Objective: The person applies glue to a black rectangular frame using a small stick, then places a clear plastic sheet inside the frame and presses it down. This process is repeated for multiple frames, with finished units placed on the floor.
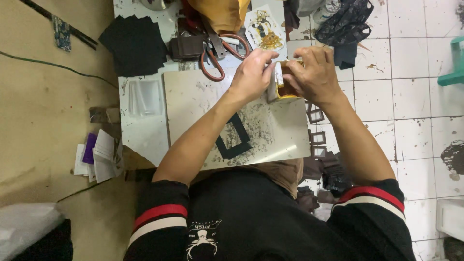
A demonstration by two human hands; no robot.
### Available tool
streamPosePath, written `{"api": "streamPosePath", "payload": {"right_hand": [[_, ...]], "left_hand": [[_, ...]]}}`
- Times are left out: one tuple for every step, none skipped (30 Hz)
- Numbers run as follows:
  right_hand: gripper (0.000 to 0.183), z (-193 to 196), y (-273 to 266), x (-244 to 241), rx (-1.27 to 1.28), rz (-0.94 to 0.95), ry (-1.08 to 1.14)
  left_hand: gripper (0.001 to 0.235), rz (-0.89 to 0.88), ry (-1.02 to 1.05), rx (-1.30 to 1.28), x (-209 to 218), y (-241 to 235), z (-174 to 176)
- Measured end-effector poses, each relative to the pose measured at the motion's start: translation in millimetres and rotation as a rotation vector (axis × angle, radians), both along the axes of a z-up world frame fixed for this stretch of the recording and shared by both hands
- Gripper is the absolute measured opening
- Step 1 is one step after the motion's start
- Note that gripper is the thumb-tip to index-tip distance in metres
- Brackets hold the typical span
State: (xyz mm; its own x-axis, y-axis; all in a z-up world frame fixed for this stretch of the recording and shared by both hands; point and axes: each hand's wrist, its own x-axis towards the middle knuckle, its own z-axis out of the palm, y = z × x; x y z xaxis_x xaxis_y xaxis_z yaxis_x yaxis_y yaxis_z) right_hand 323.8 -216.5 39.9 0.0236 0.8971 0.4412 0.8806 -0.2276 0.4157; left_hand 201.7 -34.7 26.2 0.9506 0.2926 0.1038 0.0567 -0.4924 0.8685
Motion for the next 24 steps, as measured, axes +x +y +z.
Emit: {"api": "streamPosePath", "payload": {"right_hand": [[0.032,0,0,1,0.002,-0.001,0.001],[0.032,0,0,2,0.002,0.002,0.002],[0.033,-1,1,2,0.002,0.005,0.004],[0.033,-1,0,2,0.004,0.004,0.005],[0.036,-1,0,2,0.009,-0.005,0.012],[0.039,-1,-1,2,0.014,-0.014,0.018],[0.039,0,0,2,0.014,-0.013,0.018],[0.036,0,0,1,0.051,0.005,0.036],[0.036,0,0,0,0.088,0.021,0.053],[0.036,3,2,-1,0.088,0.020,0.053],[0.033,4,3,-2,0.081,0.018,0.051],[0.029,6,3,-3,0.074,0.017,0.050],[0.029,8,4,-4,0.075,0.016,0.050],[0.031,9,5,-4,0.072,0.016,0.054],[0.032,11,7,-4,0.070,0.017,0.057],[0.032,12,7,-5,0.072,0.019,0.055],[0.030,13,7,-5,0.089,0.019,0.072],[0.028,15,7,-6,0.106,0.019,0.088],[0.028,15,7,-7,0.106,0.019,0.088],[0.027,15,8,-7,0.111,0.015,0.090],[0.026,16,7,-8,0.117,0.009,0.091],[0.026,16,7,-9,0.117,0.007,0.088],[0.023,17,6,-10,0.120,0.002,0.110],[0.021,17,6,-11,0.123,-0.002,0.132]], "left_hand": [[0.028,-0.001,0.001,0.002,2,0,-1],[0.030,-0.003,-0.006,0.010,4,1,-3],[0.031,-0.006,-0.012,0.018,5,1,-4],[0.031,-0.006,-0.012,0.019,8,1,-8],[0.031,-0.001,-0.027,0.016,10,1,-12],[0.031,0.004,-0.043,0.012,13,1,-16],[0.031,0.005,-0.043,0.012,15,1,-20],[0.028,0.011,-0.064,0.023,17,1,-24],[0.026,0.016,-0.085,0.034,20,1,-28],[0.026,0.015,-0.086,0.034,21,2,-31],[0.025,0.011,-0.115,0.045,22,2,-35],[0.025,0.008,-0.144,0.056,23,3,-38],[0.025,0.007,-0.144,0.057,22,3,-33],[0.024,0.007,-0.122,0.042,21,3,-29],[0.025,0.009,-0.102,0.029,20,4,-24],[0.025,0.010,-0.103,0.030,19,4,-14],[0.029,0.000,-0.022,0.005,17,4,-4],[0.034,-0.010,0.059,-0.021,16,5,5],[0.034,-0.011,0.058,-0.022,14,5,14],[0.029,-0.050,0.096,-0.031,13,6,22],[0.037,-0.092,0.133,-0.040,13,6,31],[0.037,-0.095,0.131,-0.039,14,7,26],[0.030,-0.100,0.076,-0.007,15,9,22],[0.026,-0.106,0.021,0.026,16,11,18]]}}
